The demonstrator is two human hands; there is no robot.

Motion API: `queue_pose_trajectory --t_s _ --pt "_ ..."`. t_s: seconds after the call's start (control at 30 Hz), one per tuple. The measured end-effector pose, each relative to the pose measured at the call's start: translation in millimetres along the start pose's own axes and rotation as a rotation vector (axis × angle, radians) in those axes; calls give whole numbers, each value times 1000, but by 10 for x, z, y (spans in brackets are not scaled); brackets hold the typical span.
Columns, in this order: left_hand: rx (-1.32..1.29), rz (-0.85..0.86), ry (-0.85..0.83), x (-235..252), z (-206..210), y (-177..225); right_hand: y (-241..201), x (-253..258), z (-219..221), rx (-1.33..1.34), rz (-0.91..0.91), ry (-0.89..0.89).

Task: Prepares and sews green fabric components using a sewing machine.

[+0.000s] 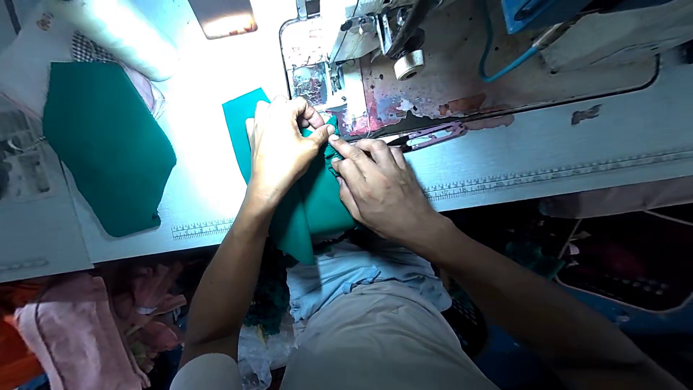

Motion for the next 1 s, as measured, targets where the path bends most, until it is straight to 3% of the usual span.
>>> queue_pose_trajectory --t_s 0.13,0.23,0.3,0.57,0.73,1.0 --pt "-5 168 213 -224 -170 -88 -4 9 -34 33 18 1" --pt "212 -18 336 -562 -351 -206 3 -5 -22 54 31 4" --pt "236 -103 337 -701 -374 -286 5 -16 -7 58 31 20" --pt "341 -125 253 -629 -325 -299 6 -28 26 48 33 31" --pt "363 -76 200 -592 -351 -285 4 -38 38 49 42 44" --pt "411 88 285 -643 -316 -260 24 -33 56 51 41 43"
Point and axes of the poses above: each hand's wrist, its own x-axis towards the middle knuckle, its own z-axis out of the palm, y = z × x, the point moved 2 cm from there along x, towards the middle knuckle, and after that the axes turned 6 degrees about -x, right-handed, at the moved point
